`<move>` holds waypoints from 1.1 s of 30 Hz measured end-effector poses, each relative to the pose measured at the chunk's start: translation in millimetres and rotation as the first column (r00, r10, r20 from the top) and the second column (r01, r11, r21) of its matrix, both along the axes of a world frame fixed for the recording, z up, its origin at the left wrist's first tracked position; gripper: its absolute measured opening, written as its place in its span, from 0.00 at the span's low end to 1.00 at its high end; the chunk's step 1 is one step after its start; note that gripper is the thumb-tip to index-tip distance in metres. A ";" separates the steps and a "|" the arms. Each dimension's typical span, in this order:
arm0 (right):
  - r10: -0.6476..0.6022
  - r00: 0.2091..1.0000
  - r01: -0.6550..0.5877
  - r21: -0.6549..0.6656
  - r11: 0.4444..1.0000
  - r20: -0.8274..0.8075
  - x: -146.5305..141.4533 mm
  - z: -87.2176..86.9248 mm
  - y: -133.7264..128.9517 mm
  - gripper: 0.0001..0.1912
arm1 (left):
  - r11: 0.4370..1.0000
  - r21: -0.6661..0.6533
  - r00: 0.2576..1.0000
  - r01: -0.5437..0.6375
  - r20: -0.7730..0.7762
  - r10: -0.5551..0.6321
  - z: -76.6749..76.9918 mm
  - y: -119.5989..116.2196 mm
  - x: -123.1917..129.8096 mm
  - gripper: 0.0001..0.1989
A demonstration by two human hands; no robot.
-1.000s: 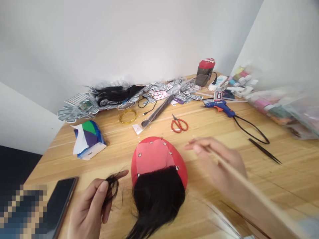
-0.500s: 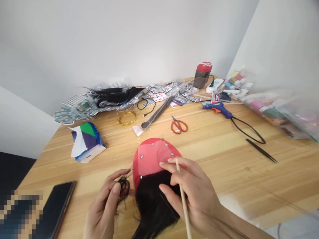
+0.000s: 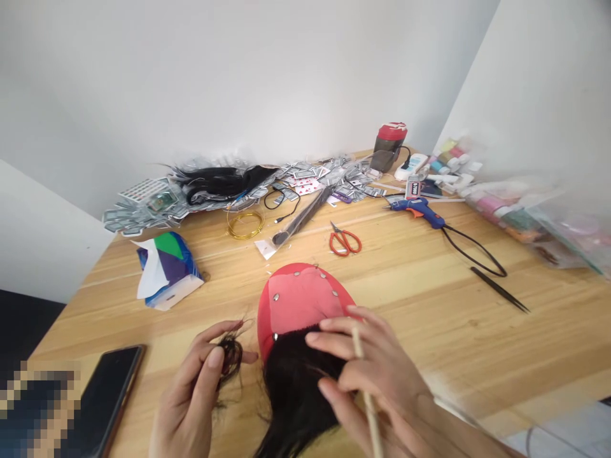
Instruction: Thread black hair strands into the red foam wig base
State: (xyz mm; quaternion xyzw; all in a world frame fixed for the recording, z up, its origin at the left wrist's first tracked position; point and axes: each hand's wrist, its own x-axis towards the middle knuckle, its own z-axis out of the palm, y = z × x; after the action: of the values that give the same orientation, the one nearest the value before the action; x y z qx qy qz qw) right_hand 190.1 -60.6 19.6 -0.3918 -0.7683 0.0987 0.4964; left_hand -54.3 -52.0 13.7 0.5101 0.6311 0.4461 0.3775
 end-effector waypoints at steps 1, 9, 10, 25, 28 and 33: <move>-0.064 0.996 0.063 -0.027 0.998 -0.060 3.9 -1.4 -0.4 0.13 | 1.000 0.008 1.000 -0.008 0.001 0.008 1.2 0.9 1.6 0.21; -0.252 0.964 0.219 -0.281 0.934 -0.089 1.7 3.5 19.8 0.17 | 0.999 0.045 0.998 -0.005 0.066 0.002 1.8 2.3 12.5 0.18; -0.246 0.966 0.217 -0.265 0.940 -0.081 -2.1 4.4 21.1 0.17 | 0.999 0.044 0.997 -0.003 0.073 0.000 1.3 2.4 11.9 0.18; 0.268 0.957 -0.278 0.085 0.957 0.111 -5.2 -11.2 -4.5 0.11 | 0.812 0.384 0.879 0.440 -0.369 -0.302 40.3 38.5 41.5 0.11; 0.297 0.937 -0.311 0.051 0.949 0.184 -1.7 -16.2 -10.7 0.15 | 0.720 0.368 0.787 0.588 -0.464 -0.406 36.3 41.7 54.0 0.13; 0.340 0.914 -0.355 0.030 0.934 0.221 -1.2 -37.5 -20.3 0.18 | 0.534 0.445 0.681 0.719 -0.603 -0.416 30.7 34.1 64.4 0.10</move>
State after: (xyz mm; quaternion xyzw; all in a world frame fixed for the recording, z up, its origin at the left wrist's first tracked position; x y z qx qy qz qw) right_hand 188.9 -80.9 -17.9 -0.2398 -0.8771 0.1161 0.3996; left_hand 10.1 -17.9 44.4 0.8725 0.2916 0.3604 0.1542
